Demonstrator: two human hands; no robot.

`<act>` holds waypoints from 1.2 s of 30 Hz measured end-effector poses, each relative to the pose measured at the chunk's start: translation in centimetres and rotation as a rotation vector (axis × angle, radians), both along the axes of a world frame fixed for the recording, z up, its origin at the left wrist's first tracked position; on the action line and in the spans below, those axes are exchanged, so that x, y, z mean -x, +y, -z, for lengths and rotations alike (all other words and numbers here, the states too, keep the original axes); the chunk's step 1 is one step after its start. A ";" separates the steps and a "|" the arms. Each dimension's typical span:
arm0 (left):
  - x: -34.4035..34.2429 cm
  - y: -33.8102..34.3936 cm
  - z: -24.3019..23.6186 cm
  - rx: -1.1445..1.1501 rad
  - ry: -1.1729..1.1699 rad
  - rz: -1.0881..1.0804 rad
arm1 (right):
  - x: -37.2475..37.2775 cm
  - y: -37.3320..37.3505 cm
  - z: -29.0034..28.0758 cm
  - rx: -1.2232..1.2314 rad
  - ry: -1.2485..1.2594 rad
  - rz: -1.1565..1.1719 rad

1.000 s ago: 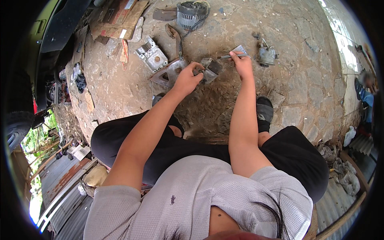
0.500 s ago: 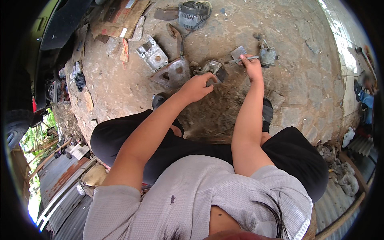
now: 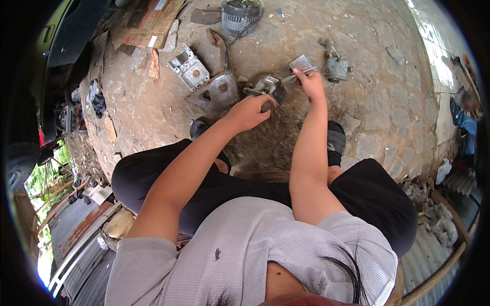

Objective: The person sits on the floor and uses a small metal tool to scrape and clean the surfaces of several disassembled mechanical parts. They repeatedly rub the tool against the metal components, turning them over to access different sides.

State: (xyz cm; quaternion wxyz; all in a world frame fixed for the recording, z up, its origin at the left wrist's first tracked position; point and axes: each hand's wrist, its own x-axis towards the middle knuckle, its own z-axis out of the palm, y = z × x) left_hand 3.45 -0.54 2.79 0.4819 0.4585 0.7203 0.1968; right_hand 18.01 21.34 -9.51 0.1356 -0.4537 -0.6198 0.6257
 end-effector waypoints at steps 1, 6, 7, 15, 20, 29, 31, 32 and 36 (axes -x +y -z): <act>-0.1 0.0 0.2 -0.021 0.008 0.002 | 0.1 -0.2 0.4 -0.040 -0.010 0.053; -1.0 0.5 -0.6 0.029 0.024 0.044 | -0.4 0.9 0.1 0.024 0.108 0.044; -1.3 0.6 -1.1 0.066 0.029 0.064 | -0.4 1.1 -0.4 0.082 0.117 -0.031; -2.9 -0.2 0.1 -0.036 0.130 0.215 | -1.2 0.7 0.7 0.073 0.074 0.035; -2.2 0.2 -0.4 -0.027 0.106 0.177 | -1.6 0.7 2.4 -0.008 0.128 0.241; -1.9 0.1 -0.4 -0.014 0.106 0.152 | -2.1 0.5 1.2 0.155 0.147 0.157; -1.9 0.3 -0.7 -0.021 0.123 0.172 | -1.2 0.3 2.1 -0.150 0.056 0.284; -1.9 0.4 -0.8 -0.025 0.132 0.182 | -1.7 0.7 2.2 -0.034 0.092 0.197; -1.7 0.4 -0.9 0.021 0.123 0.168 | -1.7 0.4 2.0 -0.021 0.089 0.164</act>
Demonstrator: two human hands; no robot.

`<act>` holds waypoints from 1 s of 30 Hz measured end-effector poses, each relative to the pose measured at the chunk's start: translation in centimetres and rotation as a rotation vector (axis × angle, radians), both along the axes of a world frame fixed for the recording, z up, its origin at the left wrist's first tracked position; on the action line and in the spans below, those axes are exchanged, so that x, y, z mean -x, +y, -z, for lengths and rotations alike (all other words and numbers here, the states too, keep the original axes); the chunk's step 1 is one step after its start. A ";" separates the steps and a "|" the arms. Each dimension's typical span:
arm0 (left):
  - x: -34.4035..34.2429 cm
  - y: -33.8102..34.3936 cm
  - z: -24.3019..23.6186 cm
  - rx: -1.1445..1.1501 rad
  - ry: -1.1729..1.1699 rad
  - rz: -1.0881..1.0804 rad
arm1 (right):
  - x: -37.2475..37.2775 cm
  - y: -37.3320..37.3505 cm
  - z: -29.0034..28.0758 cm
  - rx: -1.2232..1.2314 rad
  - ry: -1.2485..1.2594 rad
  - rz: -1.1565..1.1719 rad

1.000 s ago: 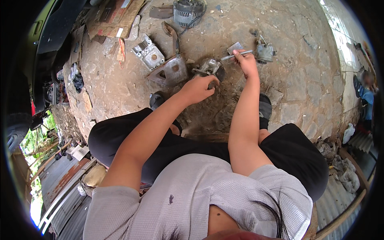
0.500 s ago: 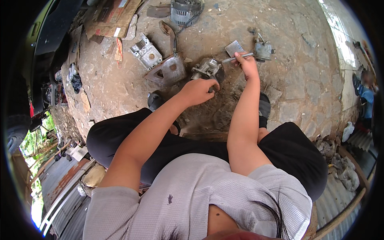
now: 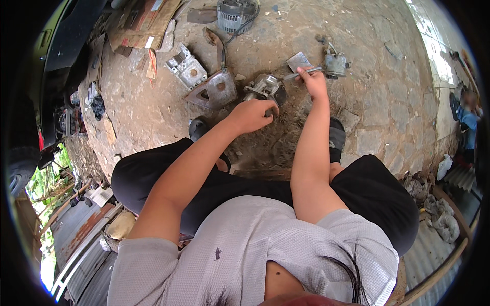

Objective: The person sits on the floor and uses a small metal tool to scrape and clean the surfaces of several disassembled mechanical parts. They repeatedly rub the tool against the metal components, turning them over to access different sides.

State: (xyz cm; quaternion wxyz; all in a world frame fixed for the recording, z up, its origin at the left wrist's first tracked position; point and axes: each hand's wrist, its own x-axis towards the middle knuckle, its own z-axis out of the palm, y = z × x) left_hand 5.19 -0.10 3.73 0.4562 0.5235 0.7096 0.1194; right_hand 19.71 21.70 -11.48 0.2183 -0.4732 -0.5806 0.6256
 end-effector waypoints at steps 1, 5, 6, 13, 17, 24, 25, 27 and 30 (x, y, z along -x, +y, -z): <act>0.0 0.0 0.1 -0.002 0.004 0.003 | 0.3 -0.1 0.4 -0.109 -0.044 0.079; 0.1 -0.1 0.3 -0.002 0.002 0.007 | -0.9 0.3 0.6 0.117 0.012 -0.046; 0.1 0.0 0.2 0.005 0.003 0.009 | -1.0 0.5 0.6 0.121 -0.019 -0.034; 0.1 0.0 -0.3 0.008 -0.003 -0.003 | -1.7 0.2 0.0 0.358 0.134 -0.098; 0.1 0.1 -0.1 -0.004 0.008 0.001 | 1.4 -0.7 0.2 0.024 -0.042 0.180; 0.2 0.0 -0.2 -0.008 0.008 0.004 | 0.7 -0.5 -0.6 0.040 0.029 -0.042; 0.1 0.1 -0.4 -0.009 0.012 0.006 | 0.5 -0.4 -0.7 0.008 0.018 -0.034; 0.2 0.0 -0.3 -0.018 0.018 0.005 | 0.1 -0.2 -1.1 0.018 -0.007 -0.045; 0.3 -0.2 0.1 -0.027 0.008 -0.001 | -0.6 0.4 -1.2 0.082 -0.016 -0.031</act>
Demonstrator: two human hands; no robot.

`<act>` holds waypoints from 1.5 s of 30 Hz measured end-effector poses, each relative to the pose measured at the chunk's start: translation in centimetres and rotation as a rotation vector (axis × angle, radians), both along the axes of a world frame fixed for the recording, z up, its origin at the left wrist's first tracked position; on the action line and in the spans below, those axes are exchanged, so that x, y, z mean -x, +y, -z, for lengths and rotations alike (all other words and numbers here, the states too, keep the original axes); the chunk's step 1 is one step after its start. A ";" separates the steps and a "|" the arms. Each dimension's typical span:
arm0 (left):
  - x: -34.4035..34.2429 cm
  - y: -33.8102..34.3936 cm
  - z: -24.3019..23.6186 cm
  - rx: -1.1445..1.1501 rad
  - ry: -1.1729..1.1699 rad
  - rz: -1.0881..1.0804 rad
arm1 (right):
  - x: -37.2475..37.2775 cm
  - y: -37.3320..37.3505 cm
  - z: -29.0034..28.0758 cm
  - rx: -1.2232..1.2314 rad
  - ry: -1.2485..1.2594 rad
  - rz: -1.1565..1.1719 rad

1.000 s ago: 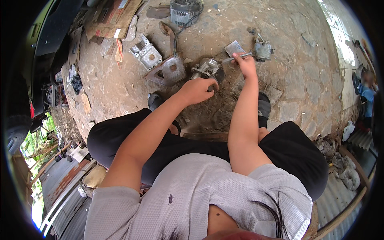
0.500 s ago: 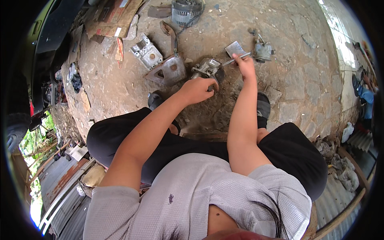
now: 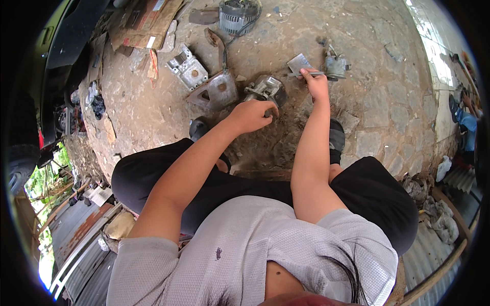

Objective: The person sits on the floor and uses a small metal tool to scrape and clean the surfaces of several disassembled mechanical parts. They repeatedly rub the tool against the metal components, turning them over to access different sides.

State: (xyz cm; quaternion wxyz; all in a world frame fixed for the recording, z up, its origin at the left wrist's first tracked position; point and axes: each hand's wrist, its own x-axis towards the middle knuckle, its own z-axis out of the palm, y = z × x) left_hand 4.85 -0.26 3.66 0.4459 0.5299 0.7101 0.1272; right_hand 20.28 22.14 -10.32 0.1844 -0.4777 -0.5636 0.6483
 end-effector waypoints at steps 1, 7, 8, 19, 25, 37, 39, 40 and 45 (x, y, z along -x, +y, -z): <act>0.1 0.1 -0.1 0.010 -0.012 0.001 | -0.2 0.1 1.0 -0.016 0.020 0.051; 0.4 -0.1 0.1 0.000 -0.011 -0.044 | 0.4 0.2 0.3 0.172 0.110 0.011; 0.6 -0.1 0.2 0.005 -0.013 -0.057 | 0.5 0.4 0.3 0.269 0.190 0.054; 3.3 -0.2 2.3 -0.108 -0.087 -0.365 | 2.0 -1.6 4.7 -0.064 -0.173 0.245; 3.8 -0.7 2.9 -0.099 -0.106 -0.407 | 2.7 -1.8 1.2 0.098 0.112 0.166; 6.0 -0.7 3.6 -0.150 -0.320 -0.677 | 0.3 -0.3 0.1 0.075 -0.099 -0.056; 7.0 -1.2 4.5 -0.198 -0.446 -0.814 | 0.1 -0.9 1.0 0.065 -0.124 -0.054; 7.6 -1.2 4.8 -0.202 -0.447 -0.837 | 0.3 -0.4 1.3 0.039 -0.181 -0.068; 8.5 -1.4 5.2 -0.213 -0.431 -0.920 | 1.7 0.1 -2.7 -0.173 -0.439 -0.191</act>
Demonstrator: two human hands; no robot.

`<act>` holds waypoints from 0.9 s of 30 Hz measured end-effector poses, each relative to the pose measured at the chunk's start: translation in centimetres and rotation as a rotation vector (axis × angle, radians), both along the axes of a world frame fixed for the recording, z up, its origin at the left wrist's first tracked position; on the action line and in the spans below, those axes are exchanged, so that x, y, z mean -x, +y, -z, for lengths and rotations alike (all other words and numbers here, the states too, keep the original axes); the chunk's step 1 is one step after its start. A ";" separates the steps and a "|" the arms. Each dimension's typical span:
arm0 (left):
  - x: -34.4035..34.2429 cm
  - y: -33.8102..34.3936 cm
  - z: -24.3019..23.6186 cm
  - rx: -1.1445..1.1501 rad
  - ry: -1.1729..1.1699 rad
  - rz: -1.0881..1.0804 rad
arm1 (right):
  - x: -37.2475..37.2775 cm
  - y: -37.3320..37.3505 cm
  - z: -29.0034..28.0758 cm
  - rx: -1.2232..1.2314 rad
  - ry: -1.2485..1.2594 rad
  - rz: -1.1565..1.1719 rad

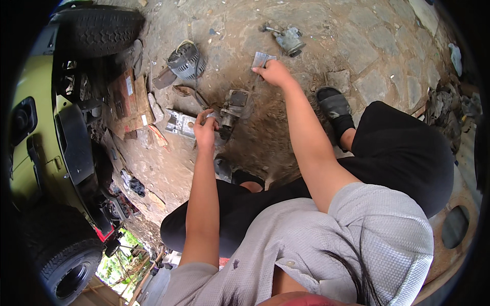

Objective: The person sits on the floor and uses a small metal tool to scrape and clean the surfaces of several disassembled mechanical parts. They repeatedly rub the tool against the metal components, turning them over to access different sides.

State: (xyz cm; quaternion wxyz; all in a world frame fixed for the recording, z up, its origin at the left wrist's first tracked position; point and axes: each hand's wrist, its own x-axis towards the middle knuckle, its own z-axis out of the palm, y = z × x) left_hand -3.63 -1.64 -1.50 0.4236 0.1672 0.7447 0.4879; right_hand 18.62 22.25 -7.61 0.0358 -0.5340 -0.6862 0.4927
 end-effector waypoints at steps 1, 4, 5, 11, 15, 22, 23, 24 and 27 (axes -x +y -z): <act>-0.1 0.1 0.0 0.011 0.004 0.000 | 0.3 -0.2 0.4 0.066 0.159 0.072; -0.3 0.1 0.1 0.019 0.003 0.016 | 2.0 -1.2 1.2 0.132 0.410 0.157; -0.3 0.1 0.1 0.021 0.003 0.037 | 2.3 -1.4 1.3 0.133 0.457 0.164; -0.8 -0.8 0.1 0.056 0.049 0.110 | 1.0 -1.0 0.4 -0.249 -0.201 0.017; -1.3 -0.4 -0.3 0.088 0.119 0.167 | -0.2 0.4 0.6 0.055 0.143 0.161; -0.7 0.0 0.1 0.046 0.058 0.092 | 1.4 -1.4 3.4 0.173 0.349 0.159; -0.6 -0.2 0.2 0.061 0.064 0.100 | 0.8 -1.5 3.3 0.202 0.324 0.164; -0.6 -0.3 0.1 0.076 0.068 0.107 | 0.4 -1.2 2.3 0.231 0.299 0.169; -1.0 -0.3 0.0 0.086 0.090 0.103 | -0.1 0.3 0.0 -0.075 -0.180 -0.047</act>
